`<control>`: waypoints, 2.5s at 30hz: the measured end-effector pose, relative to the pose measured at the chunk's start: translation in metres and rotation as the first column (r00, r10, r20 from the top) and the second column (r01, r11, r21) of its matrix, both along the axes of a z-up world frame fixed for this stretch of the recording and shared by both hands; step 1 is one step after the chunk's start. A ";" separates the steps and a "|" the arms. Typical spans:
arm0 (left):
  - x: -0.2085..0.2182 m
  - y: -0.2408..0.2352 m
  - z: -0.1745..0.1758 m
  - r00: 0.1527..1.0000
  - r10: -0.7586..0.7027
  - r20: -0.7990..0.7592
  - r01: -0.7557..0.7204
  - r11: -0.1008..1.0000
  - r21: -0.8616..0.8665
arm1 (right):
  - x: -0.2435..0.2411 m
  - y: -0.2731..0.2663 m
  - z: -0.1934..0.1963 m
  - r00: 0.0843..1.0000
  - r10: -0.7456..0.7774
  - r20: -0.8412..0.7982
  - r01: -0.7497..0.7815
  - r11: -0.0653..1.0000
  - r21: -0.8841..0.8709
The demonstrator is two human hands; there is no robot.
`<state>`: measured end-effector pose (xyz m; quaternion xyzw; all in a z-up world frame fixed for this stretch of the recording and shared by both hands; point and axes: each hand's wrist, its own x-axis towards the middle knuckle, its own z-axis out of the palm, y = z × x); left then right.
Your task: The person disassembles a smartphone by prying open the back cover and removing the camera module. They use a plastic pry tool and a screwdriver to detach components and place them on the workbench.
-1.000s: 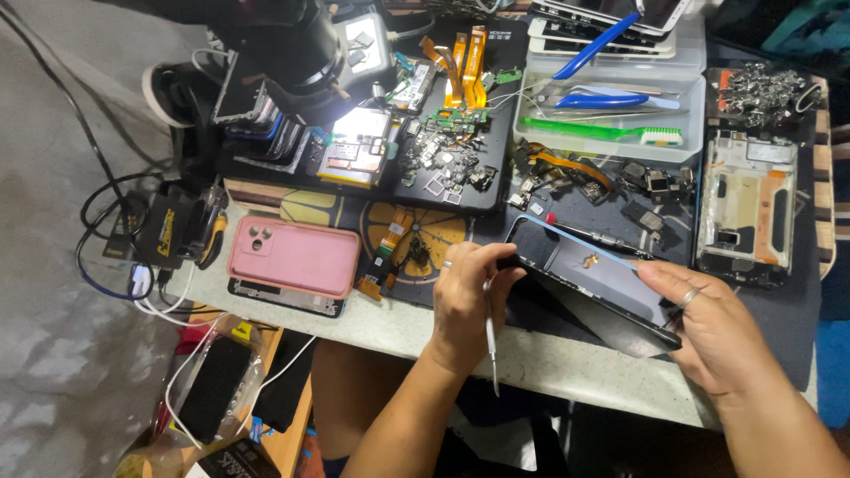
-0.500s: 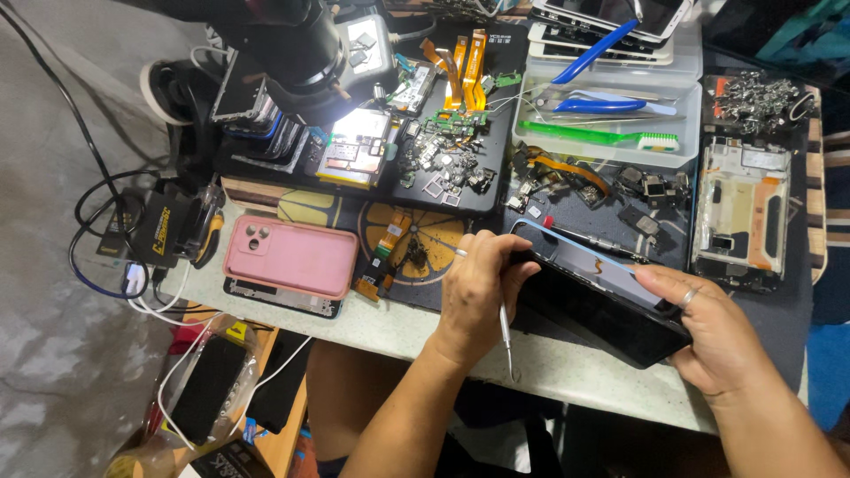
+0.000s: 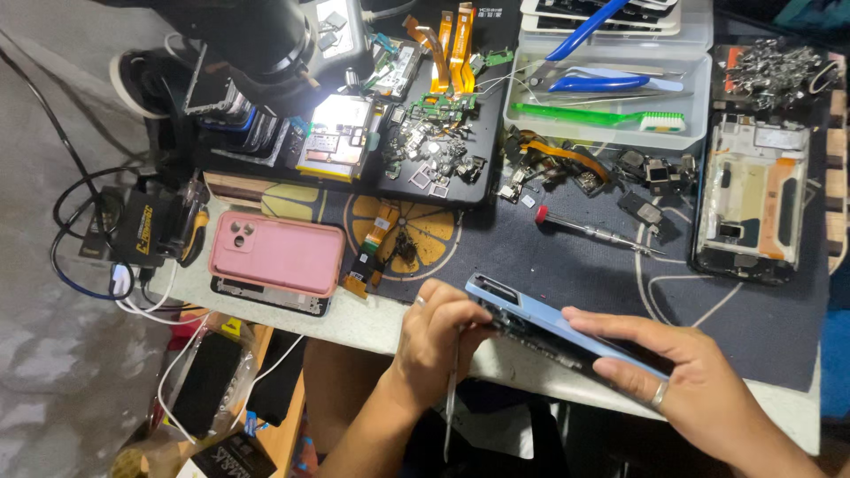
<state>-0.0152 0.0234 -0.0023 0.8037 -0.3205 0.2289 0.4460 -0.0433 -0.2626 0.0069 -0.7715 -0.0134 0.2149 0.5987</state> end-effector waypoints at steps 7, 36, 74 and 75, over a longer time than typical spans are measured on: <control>-0.007 0.004 -0.004 1.000 -0.024 0.014 0.024 1.000 -0.005 | -0.009 0.000 -0.002 0.986 0.114 0.119 -0.121 0.991 0.052; -0.038 -0.052 -0.026 0.847 -0.143 -0.512 -0.151 0.859 -0.489 | -0.003 0.061 0.025 0.944 -0.325 -0.050 0.325 0.946 -0.011; 0.024 -0.043 0.045 0.949 -0.173 -0.264 0.280 0.850 0.447 | -0.026 0.050 -0.031 0.621 -0.604 -0.499 0.770 0.353 0.532; 0.026 -0.041 0.044 0.949 -0.161 -0.272 0.273 0.850 0.450 | -0.025 0.050 -0.034 0.664 -0.598 -0.448 0.728 0.382 0.569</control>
